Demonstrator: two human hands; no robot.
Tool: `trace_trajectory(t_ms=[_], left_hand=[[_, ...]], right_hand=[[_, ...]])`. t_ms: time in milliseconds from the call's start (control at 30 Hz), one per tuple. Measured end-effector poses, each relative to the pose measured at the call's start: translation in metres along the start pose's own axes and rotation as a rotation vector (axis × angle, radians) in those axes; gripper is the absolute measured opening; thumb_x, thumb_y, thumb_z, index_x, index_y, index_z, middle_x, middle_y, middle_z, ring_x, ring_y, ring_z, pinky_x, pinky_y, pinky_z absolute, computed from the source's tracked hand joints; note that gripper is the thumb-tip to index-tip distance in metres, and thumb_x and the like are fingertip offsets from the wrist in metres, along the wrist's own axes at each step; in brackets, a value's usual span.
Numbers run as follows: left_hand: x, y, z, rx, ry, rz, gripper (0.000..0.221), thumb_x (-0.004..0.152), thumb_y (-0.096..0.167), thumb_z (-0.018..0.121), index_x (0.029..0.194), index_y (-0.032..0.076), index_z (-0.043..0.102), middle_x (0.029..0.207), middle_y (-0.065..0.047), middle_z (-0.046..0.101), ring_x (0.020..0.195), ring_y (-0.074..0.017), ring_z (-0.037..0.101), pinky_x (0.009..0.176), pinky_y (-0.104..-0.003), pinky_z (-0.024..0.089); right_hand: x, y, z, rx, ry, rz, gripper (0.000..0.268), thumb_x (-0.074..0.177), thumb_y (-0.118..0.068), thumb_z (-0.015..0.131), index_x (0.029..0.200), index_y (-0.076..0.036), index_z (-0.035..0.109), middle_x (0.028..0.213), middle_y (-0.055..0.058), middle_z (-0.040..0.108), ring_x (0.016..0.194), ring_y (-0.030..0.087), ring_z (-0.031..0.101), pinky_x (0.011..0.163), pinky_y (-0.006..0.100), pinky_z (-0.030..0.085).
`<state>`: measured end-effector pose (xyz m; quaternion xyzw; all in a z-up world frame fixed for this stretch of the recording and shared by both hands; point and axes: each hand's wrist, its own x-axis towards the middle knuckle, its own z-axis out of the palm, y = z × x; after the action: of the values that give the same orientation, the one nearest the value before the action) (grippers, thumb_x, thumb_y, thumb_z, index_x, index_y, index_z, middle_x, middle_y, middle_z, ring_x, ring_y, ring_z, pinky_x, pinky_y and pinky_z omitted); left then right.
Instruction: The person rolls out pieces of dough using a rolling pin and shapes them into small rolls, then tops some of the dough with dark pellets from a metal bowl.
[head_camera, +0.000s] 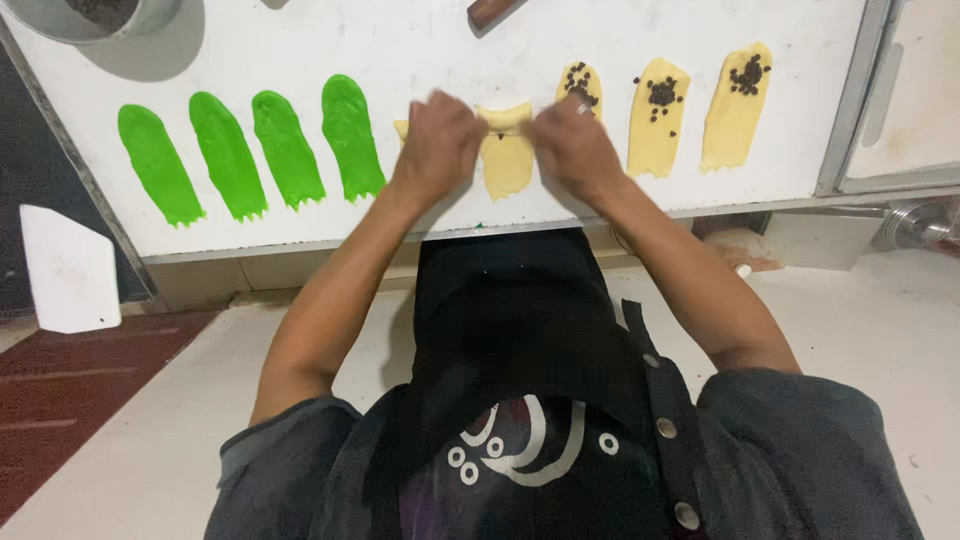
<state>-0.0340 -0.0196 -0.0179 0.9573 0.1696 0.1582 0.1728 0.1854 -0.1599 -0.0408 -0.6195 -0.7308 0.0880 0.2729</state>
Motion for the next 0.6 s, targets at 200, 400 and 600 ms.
trace_trajectory(t_ms=[200, 400, 600], left_hand=[[0.020, -0.006, -0.007, -0.247, -0.248, -0.254, 0.009, 0.090, 0.013, 0.080, 0.099, 0.011, 0.080, 0.094, -0.006, 0.070, 0.101, -0.0293, 0.061, 0.089, -0.041, 0.041], [0.010, 0.030, -0.003, -0.217, -0.120, -0.583, 0.010, 0.093, 0.020, 0.078, 0.092, 0.011, 0.072, 0.081, -0.001, 0.059, 0.083, -0.0205, 0.061, 0.088, -0.034, 0.045], [-0.003, 0.071, 0.028, 0.117, 0.355, -0.152, 0.011, 0.101, 0.008, 0.059, 0.100, 0.010, 0.070, 0.092, -0.005, 0.060, 0.083, -0.0255, 0.060, 0.063, -0.035, 0.042]], right_hand=[[0.026, 0.012, -0.007, 0.111, -0.074, 0.049, 0.008, 0.102, -0.017, 0.076, 0.107, -0.014, 0.082, 0.101, 0.004, 0.079, 0.095, 0.025, 0.067, 0.090, 0.032, 0.054], [-0.016, 0.008, 0.015, 0.074, -0.047, 0.257, 0.013, 0.098, -0.022, 0.081, 0.096, -0.009, 0.079, 0.086, 0.011, 0.076, 0.086, 0.031, 0.069, 0.081, 0.041, 0.058], [0.001, -0.055, 0.029, -0.050, 0.322, 0.139, 0.007, 0.099, -0.014, 0.074, 0.105, -0.010, 0.076, 0.091, 0.008, 0.068, 0.083, 0.027, 0.064, 0.070, 0.036, 0.055]])
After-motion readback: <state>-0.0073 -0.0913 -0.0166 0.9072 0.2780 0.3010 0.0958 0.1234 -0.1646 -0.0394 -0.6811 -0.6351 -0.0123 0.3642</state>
